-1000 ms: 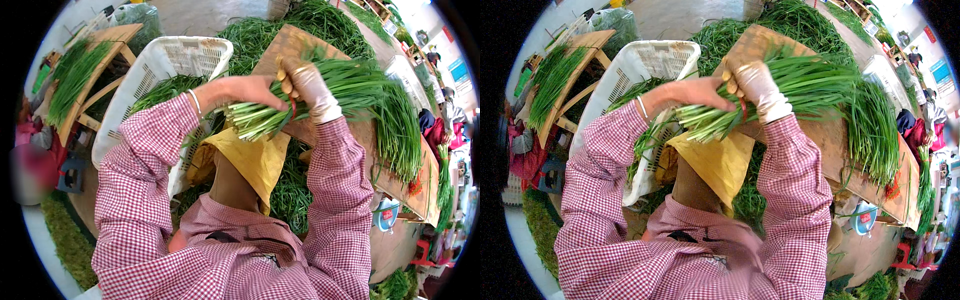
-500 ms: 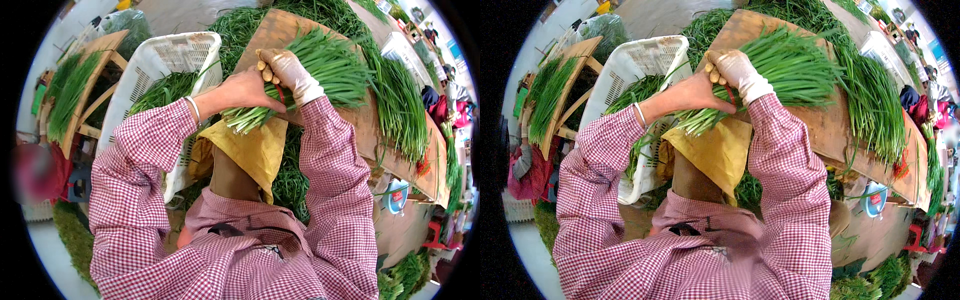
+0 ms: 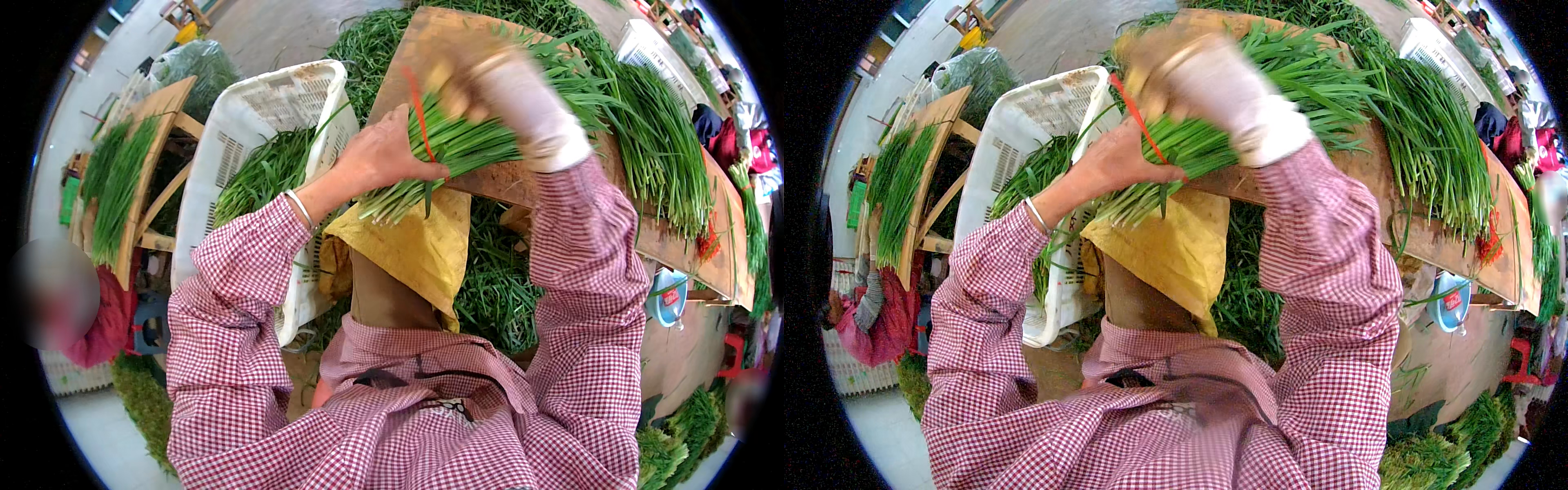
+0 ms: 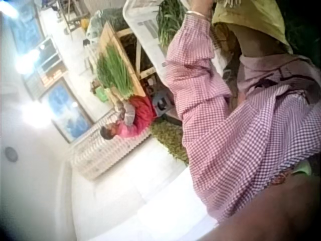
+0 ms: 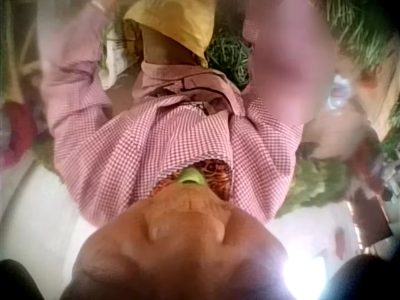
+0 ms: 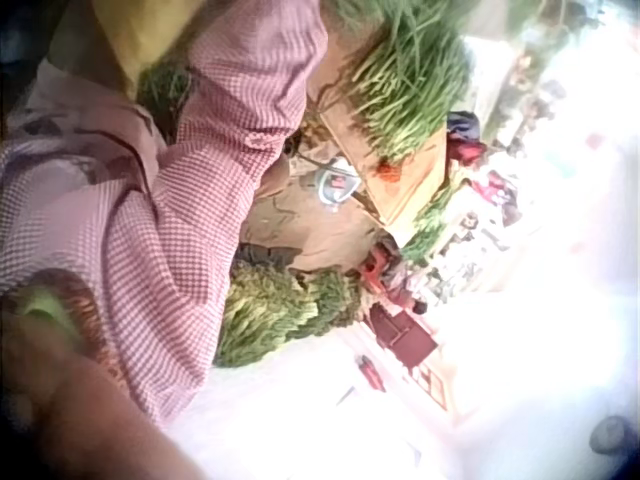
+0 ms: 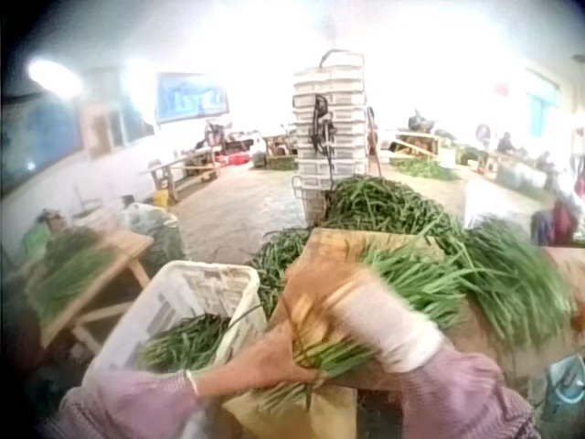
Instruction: The person sorts bunches of scallions by hand, removing loose or damaged parts, and then wraps a red tie around a large bundle on a wooden table.
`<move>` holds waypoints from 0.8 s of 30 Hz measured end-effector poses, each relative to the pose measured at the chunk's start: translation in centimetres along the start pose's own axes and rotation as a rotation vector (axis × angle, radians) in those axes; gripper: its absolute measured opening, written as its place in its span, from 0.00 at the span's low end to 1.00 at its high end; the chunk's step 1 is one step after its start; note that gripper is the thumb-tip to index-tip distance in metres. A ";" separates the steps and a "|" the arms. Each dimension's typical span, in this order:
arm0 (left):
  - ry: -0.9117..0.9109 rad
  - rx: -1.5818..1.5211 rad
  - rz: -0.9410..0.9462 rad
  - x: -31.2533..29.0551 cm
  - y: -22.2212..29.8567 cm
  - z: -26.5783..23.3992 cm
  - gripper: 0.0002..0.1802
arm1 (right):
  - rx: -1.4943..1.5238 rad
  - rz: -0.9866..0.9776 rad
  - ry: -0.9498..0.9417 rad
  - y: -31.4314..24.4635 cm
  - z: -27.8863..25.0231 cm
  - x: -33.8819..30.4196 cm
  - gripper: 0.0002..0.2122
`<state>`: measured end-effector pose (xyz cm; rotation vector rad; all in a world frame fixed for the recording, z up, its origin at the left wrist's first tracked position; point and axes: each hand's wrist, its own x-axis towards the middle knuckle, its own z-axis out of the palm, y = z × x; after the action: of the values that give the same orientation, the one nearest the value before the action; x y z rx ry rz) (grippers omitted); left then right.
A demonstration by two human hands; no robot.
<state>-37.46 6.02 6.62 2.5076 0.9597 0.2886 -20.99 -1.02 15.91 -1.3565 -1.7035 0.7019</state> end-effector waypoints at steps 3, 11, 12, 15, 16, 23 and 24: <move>-0.043 -0.109 0.001 0.1 0.2 -0.2 0.50 | 0.387 0.002 0.437 0.5 -3.5 -3.0 0.13; -0.074 -0.099 -0.092 -0.2 0.9 -0.9 0.51 | -0.165 0.131 0.275 6.5 5.7 -6.9 0.11; -0.078 -0.089 -0.103 -0.2 0.9 -1.0 0.51 | -0.216 0.097 0.282 6.5 5.9 -6.8 0.10; -0.059 -0.078 -0.106 -0.3 0.7 -0.7 0.53 | -0.426 -0.013 0.262 5.7 5.8 -6.7 0.06; -0.040 -0.067 -0.092 -0.2 0.5 -0.5 0.53 | -0.486 -0.057 0.243 5.6 5.7 -6.7 0.06; -0.052 -0.128 -0.047 -0.1 0.3 -0.8 0.48 | -0.545 -0.089 0.265 6.1 3.7 -6.1 0.05; -0.071 -0.138 -0.054 -0.2 0.4 -0.9 0.46 | -0.491 -0.089 0.289 6.1 3.4 -6.1 0.05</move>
<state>-37.67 5.96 7.62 2.3467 0.9445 0.2388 -20.42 -5.05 7.57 -1.6069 -1.7458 0.0227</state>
